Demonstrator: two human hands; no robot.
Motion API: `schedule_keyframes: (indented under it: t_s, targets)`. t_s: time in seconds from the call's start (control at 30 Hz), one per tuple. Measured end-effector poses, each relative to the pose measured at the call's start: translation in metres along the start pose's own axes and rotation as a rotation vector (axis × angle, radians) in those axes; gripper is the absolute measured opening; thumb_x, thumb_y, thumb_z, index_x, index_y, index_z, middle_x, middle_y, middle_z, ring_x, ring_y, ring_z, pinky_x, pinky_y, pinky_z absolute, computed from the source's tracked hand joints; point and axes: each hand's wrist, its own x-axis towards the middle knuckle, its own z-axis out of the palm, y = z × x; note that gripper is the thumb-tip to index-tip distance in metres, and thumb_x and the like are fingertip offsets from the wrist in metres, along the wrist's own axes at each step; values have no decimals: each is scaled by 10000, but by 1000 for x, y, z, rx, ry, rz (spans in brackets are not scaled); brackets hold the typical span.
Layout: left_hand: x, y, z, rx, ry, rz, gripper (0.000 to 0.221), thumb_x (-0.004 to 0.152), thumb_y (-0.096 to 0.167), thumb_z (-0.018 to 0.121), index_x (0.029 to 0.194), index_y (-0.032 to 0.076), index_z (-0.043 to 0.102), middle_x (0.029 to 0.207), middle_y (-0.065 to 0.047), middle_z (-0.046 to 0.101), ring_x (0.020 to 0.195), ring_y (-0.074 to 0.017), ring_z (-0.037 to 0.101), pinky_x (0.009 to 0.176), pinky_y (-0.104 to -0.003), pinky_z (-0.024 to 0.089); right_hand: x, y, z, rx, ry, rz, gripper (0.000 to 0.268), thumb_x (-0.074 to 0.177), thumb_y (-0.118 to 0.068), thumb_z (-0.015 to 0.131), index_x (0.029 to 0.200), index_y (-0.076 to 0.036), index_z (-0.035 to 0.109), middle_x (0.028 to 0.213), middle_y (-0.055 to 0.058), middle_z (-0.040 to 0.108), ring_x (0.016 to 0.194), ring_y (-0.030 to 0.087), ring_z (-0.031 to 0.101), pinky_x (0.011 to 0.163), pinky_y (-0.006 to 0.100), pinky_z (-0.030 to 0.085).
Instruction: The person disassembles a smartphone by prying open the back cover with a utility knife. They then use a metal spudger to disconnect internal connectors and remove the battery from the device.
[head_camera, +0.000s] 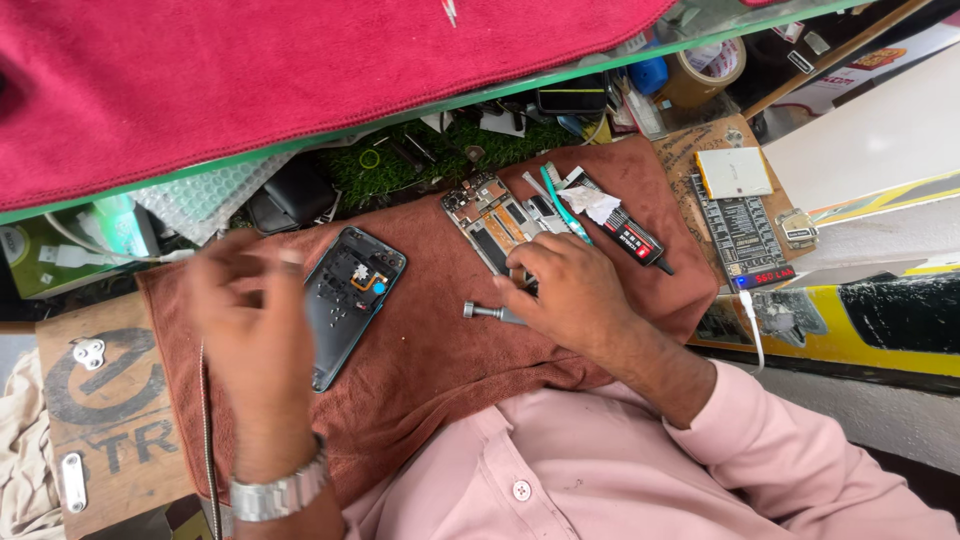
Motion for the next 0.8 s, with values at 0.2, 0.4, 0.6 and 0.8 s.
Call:
schedule_keyframes:
  t_s: [0.2, 0.4, 0.6, 0.8]
  targets:
    - [-28, 33, 26, -127, -472, -291, 360, 911, 215, 729, 1213, 43, 635, 900, -15, 688, 656, -71, 575, 547, -216, 478, 15, -4, 14, 10, -110, 146, 161, 818, -236, 770, 791, -97, 695, 780, 67, 676, 704, 273, 670, 665, 433, 535]
    - [-33, 29, 45, -516, -674, -747, 646, 888, 556, 508, 1292, 56, 573, 938, -114, 728, 650, -162, 669, 563, -284, 574, 22, -10, -9, 350, -143, 326, 117, 805, -173, 783, 824, -82, 712, 747, 62, 684, 613, 281, 618, 558, 399, 491]
    - [-22, 19, 26, -1369, -767, -968, 998, 827, 813, 370, 1371, -14, 485, 1175, -226, 691, 903, -293, 751, 754, -410, 631, 2, -15, -47, 236, -64, -553, 154, 861, -192, 813, 946, -134, 698, 945, 20, 674, 935, 256, 640, 858, 416, 496]
    - [-18, 18, 27, -747, -641, -688, 602, 891, 75, 618, 1457, 58, 416, 1163, -198, 676, 899, -204, 702, 688, -319, 608, -8, 4, -13, 164, -51, -154, 448, 814, -189, 771, 1201, -83, 572, 1015, 57, 666, 924, 294, 626, 849, 449, 462]
